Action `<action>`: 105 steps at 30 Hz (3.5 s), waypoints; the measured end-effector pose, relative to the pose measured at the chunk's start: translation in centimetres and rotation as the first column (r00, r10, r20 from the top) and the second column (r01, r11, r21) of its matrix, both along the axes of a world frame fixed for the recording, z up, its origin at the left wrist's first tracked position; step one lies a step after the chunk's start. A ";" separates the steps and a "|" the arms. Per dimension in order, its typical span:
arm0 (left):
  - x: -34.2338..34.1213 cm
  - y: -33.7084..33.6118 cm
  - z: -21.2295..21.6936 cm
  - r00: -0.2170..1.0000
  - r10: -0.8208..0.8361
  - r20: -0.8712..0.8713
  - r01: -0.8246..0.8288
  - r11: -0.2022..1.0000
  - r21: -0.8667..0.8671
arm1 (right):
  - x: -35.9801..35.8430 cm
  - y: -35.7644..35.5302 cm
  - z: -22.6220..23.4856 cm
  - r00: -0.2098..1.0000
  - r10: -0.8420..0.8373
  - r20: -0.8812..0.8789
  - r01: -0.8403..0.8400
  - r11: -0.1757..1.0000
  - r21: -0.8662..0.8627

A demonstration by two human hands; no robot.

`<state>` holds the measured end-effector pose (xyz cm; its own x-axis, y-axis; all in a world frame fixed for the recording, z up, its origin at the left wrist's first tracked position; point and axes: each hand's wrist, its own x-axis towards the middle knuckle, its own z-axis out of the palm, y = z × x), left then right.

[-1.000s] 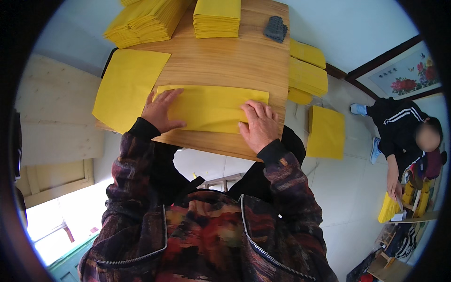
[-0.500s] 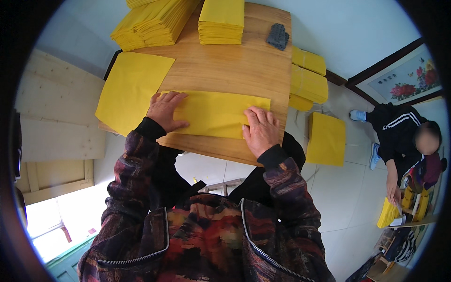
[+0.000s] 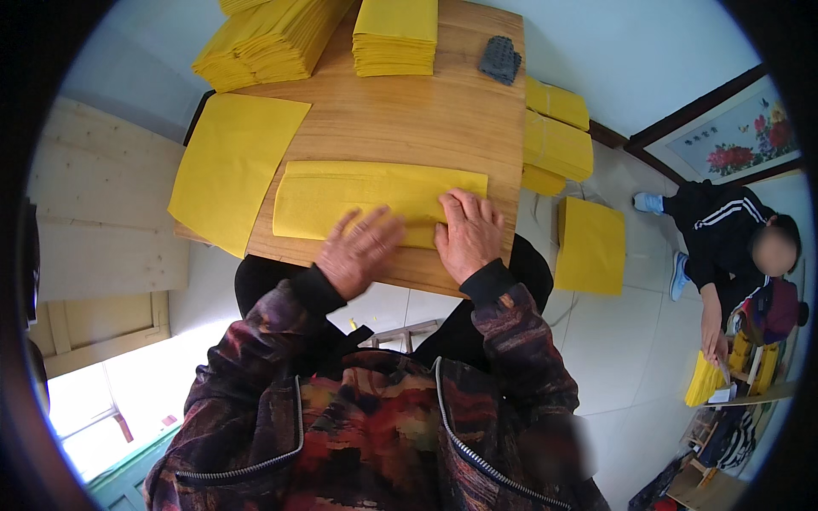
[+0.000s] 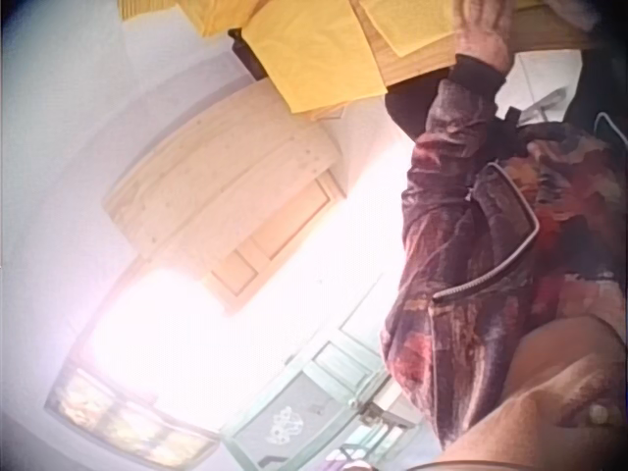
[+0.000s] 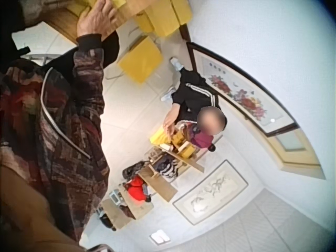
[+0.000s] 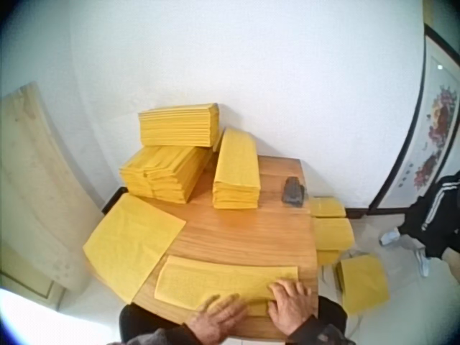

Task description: The person folds yellow paper sheets on a wooden table, repeatedly folding each sheet in half and stacking the finished pieces. The person handles the sheets one at a time, aligning edges and pressing creases before placing them into a growing stack.

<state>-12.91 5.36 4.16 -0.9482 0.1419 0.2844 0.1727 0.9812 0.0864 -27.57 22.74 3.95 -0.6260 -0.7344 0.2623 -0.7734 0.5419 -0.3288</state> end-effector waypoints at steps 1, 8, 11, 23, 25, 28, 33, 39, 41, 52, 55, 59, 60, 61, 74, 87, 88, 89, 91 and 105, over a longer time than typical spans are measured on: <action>0.1 0.8 -0.3 0.997 -0.072 0.030 0.071 0.997 0.006 | 0.0 0.0 0.0 1.000 -0.001 -0.004 0.001 1.000 0.000; -0.1 0.6 -1.2 0.992 -0.050 0.112 0.043 0.997 0.068 | 0.0 -0.2 -0.1 1.000 -0.010 -0.009 0.010 1.000 0.005; -0.2 0.6 -1.2 0.992 -0.045 0.121 0.041 0.998 0.041 | 0.1 -0.3 0.0 0.998 -0.043 -0.037 0.044 0.999 0.028; -0.4 0.1 -2.1 0.988 -0.074 0.138 0.079 0.996 -0.030 | 4.7 -2.7 0.2 0.983 0.155 -0.100 -0.174 0.960 -0.219; -0.4 0.0 -2.3 0.983 -0.072 0.168 0.070 0.997 0.017 | 5.4 -3.5 -0.3 0.978 0.209 -0.019 -0.207 0.941 -0.268; -0.5 -0.1 -2.2 0.983 -0.081 0.166 0.080 0.997 0.010 | 4.8 -4.0 -0.5 0.981 0.194 0.002 -0.186 0.943 -0.275; -0.7 0.0 -1.5 0.983 -0.087 0.159 0.083 0.996 0.032 | 1.4 -2.5 0.4 0.998 0.044 0.052 -0.021 0.924 -0.381; -0.6 -0.1 -1.3 0.981 -0.098 0.167 0.093 0.995 0.037 | -2.4 2.9 -0.3 0.931 -0.273 0.242 0.345 0.876 -0.337; -0.6 0.0 -1.4 0.983 -0.100 0.157 0.094 0.995 0.043 | -2.5 3.0 -1.1 0.937 -0.247 0.249 0.322 0.887 -0.331; -0.6 0.0 -1.3 0.980 -0.097 0.175 0.084 0.993 0.079 | -3.4 2.4 -1.4 0.919 -0.218 0.329 0.327 0.887 -0.326; -0.6 -0.1 -1.4 0.983 -0.102 0.154 0.090 0.993 0.079 | -4.1 2.0 -1.1 0.926 -0.208 0.316 0.303 0.908 -0.291; -0.6 -0.1 -1.4 0.982 -0.102 0.157 0.090 0.993 0.082 | -5.1 1.4 -0.7 0.910 -0.207 0.358 0.295 0.931 -0.213; -0.5 -0.1 -1.3 0.982 -0.102 0.158 0.089 0.992 0.084 | -5.2 1.4 -0.6 0.905 -0.211 0.370 0.295 0.937 -0.188; -0.5 -0.1 -1.3 0.982 -0.102 0.160 0.089 0.992 0.086 | -5.2 1.4 -0.5 0.904 -0.219 0.367 0.296 0.940 -0.170; -0.5 0.0 -1.3 0.982 -0.102 0.158 0.088 0.992 0.089 | -5.7 0.9 -0.2 0.881 -0.281 0.380 0.325 0.944 -0.056; -0.5 0.0 -1.4 0.984 -0.096 0.152 0.083 0.993 0.086 | -4.8 0.8 -0.4 0.902 -0.266 0.340 0.333 0.930 -0.155; -0.5 0.0 -1.4 0.983 -0.094 0.158 0.081 0.993 0.087 | -4.7 0.8 -0.3 0.904 -0.254 0.344 0.320 0.935 -0.151; -0.5 0.0 -1.4 0.984 -0.098 0.151 0.085 0.992 0.090 | -4.6 0.9 -0.2 0.904 -0.246 0.349 0.309 0.941 -0.137; -0.5 0.0 -1.4 0.983 -0.102 0.151 0.088 0.992 0.094 | -4.4 1.3 0.0 0.907 -0.222 0.359 0.278 0.954 -0.113; -0.6 0.0 -1.5 0.982 -0.091 0.164 0.072 0.990 0.119 | -0.9 2.8 -2.0 0.958 -0.261 0.121 0.278 0.948 -0.155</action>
<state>-13.56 5.32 2.61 -0.9704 0.1972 0.1396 0.2255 0.9467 0.2300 -28.51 25.50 1.99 -0.8234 -0.4847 0.2951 -0.5653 0.6559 -0.5002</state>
